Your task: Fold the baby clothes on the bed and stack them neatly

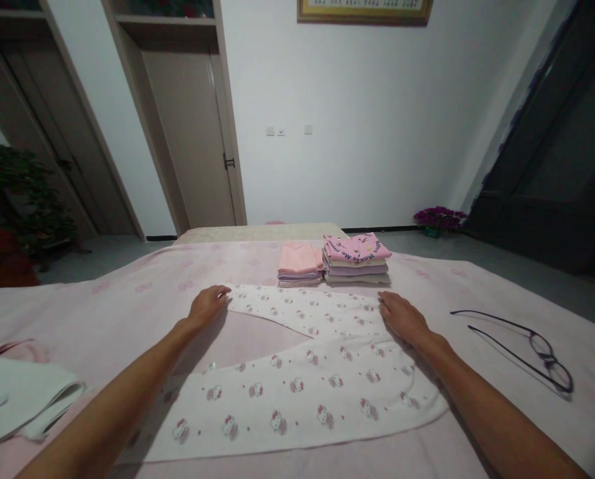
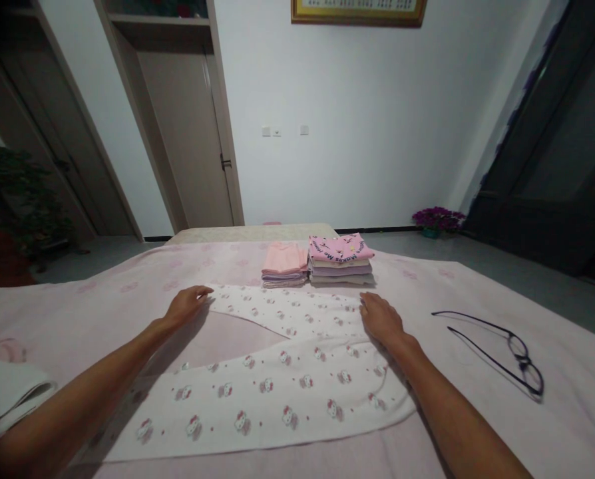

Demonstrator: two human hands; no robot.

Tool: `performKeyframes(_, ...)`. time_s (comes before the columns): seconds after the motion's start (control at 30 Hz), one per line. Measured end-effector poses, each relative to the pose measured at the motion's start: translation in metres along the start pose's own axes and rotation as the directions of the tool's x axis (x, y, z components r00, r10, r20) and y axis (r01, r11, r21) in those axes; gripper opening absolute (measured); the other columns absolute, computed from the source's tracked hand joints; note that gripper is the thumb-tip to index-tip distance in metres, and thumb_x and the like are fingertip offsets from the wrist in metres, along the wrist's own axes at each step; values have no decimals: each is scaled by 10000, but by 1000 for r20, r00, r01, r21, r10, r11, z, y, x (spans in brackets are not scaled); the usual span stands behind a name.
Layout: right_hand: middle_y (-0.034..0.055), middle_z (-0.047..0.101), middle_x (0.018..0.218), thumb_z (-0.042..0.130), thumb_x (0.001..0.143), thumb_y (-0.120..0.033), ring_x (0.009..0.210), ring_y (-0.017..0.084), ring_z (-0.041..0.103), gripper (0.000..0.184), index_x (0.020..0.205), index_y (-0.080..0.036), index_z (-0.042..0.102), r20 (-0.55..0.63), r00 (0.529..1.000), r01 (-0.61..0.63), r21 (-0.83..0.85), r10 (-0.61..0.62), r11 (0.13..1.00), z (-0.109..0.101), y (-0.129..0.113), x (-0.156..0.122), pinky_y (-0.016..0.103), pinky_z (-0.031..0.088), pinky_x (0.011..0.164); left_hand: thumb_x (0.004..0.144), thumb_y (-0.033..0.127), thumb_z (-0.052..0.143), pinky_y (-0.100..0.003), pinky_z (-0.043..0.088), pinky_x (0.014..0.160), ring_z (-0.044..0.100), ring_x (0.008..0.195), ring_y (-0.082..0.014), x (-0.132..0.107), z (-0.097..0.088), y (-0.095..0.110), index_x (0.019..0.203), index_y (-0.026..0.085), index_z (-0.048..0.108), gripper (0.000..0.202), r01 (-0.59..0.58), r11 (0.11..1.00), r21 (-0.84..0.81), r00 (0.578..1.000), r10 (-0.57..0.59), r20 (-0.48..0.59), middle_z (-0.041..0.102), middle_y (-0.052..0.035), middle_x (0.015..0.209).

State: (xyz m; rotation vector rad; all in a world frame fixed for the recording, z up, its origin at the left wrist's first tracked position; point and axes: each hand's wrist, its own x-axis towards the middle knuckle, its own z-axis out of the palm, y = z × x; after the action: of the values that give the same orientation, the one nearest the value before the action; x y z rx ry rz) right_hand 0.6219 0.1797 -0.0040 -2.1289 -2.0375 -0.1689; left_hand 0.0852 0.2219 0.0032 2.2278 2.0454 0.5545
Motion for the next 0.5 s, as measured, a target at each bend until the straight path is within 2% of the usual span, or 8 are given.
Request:
performKeyframes(0.1, 141, 608, 1352, 356, 940, -206, 1213, 267, 575, 484, 1377, -166, 561, 36, 999, 4, -53, -2, 999, 6, 13, 14, 391, 433, 978, 921, 214, 422, -314, 442, 987, 609, 1156, -223, 26, 14, 3, 1188, 210, 688, 377, 4, 999, 33, 1000, -5, 30, 683, -74, 1257)
performKeyframes(0.23, 128, 678, 1181, 422, 903, -167, 1094, 254, 616, 430, 1256, -223, 661, 74, 997, 20, -55, -16, 998, 5, 26, 23, 341, 458, 861, 908, 200, 441, -318, 435, 952, 590, 1170, -247, 46, 24, 1, 1200, 201, 675, 374, 29, 995, 93, 997, -35, 70, 643, -120, 1291)
performKeyframes(0.37, 117, 673, 1106, 489, 854, -127, 1061, 256, 600, 406, 1189, -229, 695, 58, 998, 44, -88, -39, 995, -2, 27, 23, 314, 442, 815, 904, 255, 446, -325, 468, 825, 652, 996, -253, 59, 24, -1, 1193, 198, 667, 368, 60, 987, 148, 991, -77, 114, 625, -162, 1242)
performKeyframes(0.5, 115, 672, 1053, 460, 862, -124, 1030, 258, 589, 339, 1061, -205, 722, 41, 997, 63, -127, -58, 990, -8, 23, 17, 324, 433, 796, 874, 256, 476, -277, 460, 751, 653, 935, -222, 60, 19, 1, 1147, 202, 673, 341, 82, 980, 182, 987, -104, 119, 648, -126, 1140)
